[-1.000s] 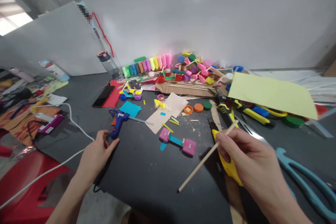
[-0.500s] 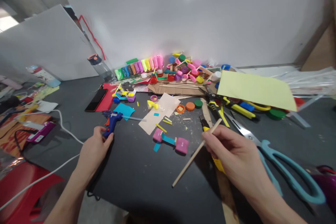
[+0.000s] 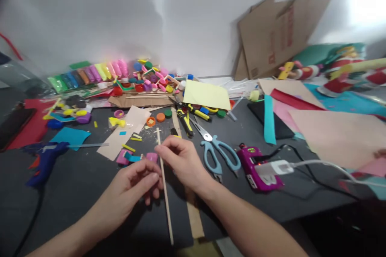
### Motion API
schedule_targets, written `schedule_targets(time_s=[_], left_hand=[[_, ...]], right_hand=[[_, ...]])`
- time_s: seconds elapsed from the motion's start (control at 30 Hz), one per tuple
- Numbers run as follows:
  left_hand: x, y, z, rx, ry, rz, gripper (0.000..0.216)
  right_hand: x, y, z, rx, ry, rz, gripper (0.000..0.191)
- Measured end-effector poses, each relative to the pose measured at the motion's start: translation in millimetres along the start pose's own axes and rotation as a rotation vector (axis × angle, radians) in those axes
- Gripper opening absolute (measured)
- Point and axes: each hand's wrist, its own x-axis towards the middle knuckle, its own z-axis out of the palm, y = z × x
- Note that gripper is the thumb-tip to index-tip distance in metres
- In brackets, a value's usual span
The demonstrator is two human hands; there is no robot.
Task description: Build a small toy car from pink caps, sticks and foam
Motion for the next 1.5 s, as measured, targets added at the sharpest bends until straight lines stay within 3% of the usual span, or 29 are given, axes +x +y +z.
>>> schedule_targets(time_s=[0.1, 0.3, 0.47, 0.6, 0.87, 1.13, 1.5], left_hand=[[14.1, -8.5, 6.5, -0.139, 0.009, -0.010, 0.043], [15.3, -18.8, 5.8, -0.139, 0.035, 0.059, 0.047], [12.0, -27.1, 0.2, -0.303, -0.024, 0.040, 0.038], [9.7, -31.8, -6.1, -0.418, -0.079, 0.000, 0.035], [5.7, -30.2, -8.2, -0.418, -0.229, -0.059, 0.036], [6.9, -29.0, -5.8, -0.459, -0.221, -0.075, 0.038], [5.2, -31.1, -7.1, -0.498, -0.320, -0.048, 0.031]], right_hand=[[-4.0, 1.3, 3.2, 0.051, -0.041, 0.006, 0.034], [-8.9, 1.9, 6.7, 0.123, -0.134, 0.048, 0.033], [-5.6, 1.3, -0.3, -0.038, -0.013, -0.070, 0.021], [-1.8, 1.4, -4.4, 0.049, -0.013, -0.029, 0.023], [-3.2, -0.3, -3.3, 0.223, -0.119, -0.015, 0.028], [-8.1, -4.4, 0.4, 0.116, -0.160, -0.035, 0.031], [-7.9, -5.1, 3.0, 0.078, -0.155, -0.041, 0.032]])
